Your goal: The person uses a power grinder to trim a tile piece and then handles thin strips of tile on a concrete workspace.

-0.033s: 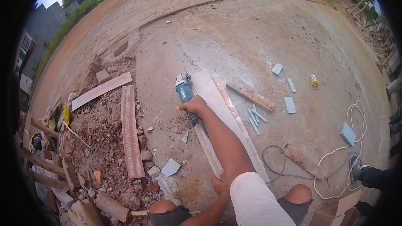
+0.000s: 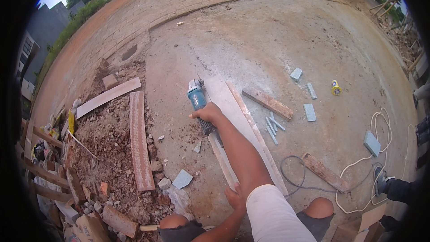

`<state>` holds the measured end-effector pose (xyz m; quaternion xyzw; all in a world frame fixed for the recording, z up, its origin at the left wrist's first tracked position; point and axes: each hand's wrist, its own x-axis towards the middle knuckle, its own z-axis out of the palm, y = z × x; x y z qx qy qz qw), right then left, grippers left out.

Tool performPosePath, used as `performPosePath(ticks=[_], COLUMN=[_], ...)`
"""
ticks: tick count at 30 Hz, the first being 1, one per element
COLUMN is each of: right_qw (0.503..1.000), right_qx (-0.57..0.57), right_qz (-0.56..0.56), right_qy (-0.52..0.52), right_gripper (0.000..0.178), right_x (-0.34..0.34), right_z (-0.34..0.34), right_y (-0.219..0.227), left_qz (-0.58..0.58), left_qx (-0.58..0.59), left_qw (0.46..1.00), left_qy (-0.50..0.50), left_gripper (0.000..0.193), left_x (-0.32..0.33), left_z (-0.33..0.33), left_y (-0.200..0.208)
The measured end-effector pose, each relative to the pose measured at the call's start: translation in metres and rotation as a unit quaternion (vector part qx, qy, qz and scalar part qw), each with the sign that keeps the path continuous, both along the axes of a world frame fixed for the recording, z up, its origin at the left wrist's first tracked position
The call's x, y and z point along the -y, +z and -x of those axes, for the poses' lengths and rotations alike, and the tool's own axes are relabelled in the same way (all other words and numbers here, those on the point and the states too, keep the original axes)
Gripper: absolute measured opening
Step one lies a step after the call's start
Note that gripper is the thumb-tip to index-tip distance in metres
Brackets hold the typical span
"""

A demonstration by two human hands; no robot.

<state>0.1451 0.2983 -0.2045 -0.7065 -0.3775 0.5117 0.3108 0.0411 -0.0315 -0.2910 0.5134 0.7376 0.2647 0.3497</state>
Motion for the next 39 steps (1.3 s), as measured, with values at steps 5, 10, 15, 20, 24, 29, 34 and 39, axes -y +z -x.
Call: performPosePath(ticks=[5,10,15,20,24,29,34,39], right_qw=[1.0,1.0,1.0,0.999,1.0,1.0,1.0,1.0], right_qx=[-0.011,-0.018,-0.006,-0.026,-0.017,-0.014,0.004,-0.008], right_qz=[0.009,0.014,0.014,0.016,0.015,0.015,0.011,0.01], right_qy=[0.01,0.018,0.015,0.012,0.006,0.0,-0.004,0.01], right_gripper=[0.066,0.07,0.07,0.065,0.068,0.072,0.071,0.069], right_x=[0.007,0.009,0.005,0.006,0.008,0.006,0.009,0.023], right_z=[0.0,0.0,-0.003,0.0,0.0,-0.002,0.001,0.001], right_y=[0.003,0.007,-0.002,0.006,0.011,0.005,0.001,0.007], left_qz=[-0.009,0.008,-0.003,-0.005,0.0,-0.002,-0.001,0.008], left_qx=[-0.009,-0.013,-0.007,-0.012,-0.011,-0.009,-0.012,-0.015], left_qw=[1.0,1.0,1.0,1.0,1.0,1.0,1.0,1.0], left_qy=[0.005,-0.003,-0.003,0.002,0.005,0.0,0.007,0.018], left_gripper=[0.054,0.054,0.055,0.055,0.054,0.053,0.053,0.054], left_x=[0.001,0.0,0.0,-0.001,-0.001,0.0,0.0,0.0], left_z=[0.0,0.002,-0.001,0.0,0.001,0.0,-0.002,-0.002], left_y=[-0.004,-0.006,-0.002,0.0,0.0,-0.003,0.0,0.001])
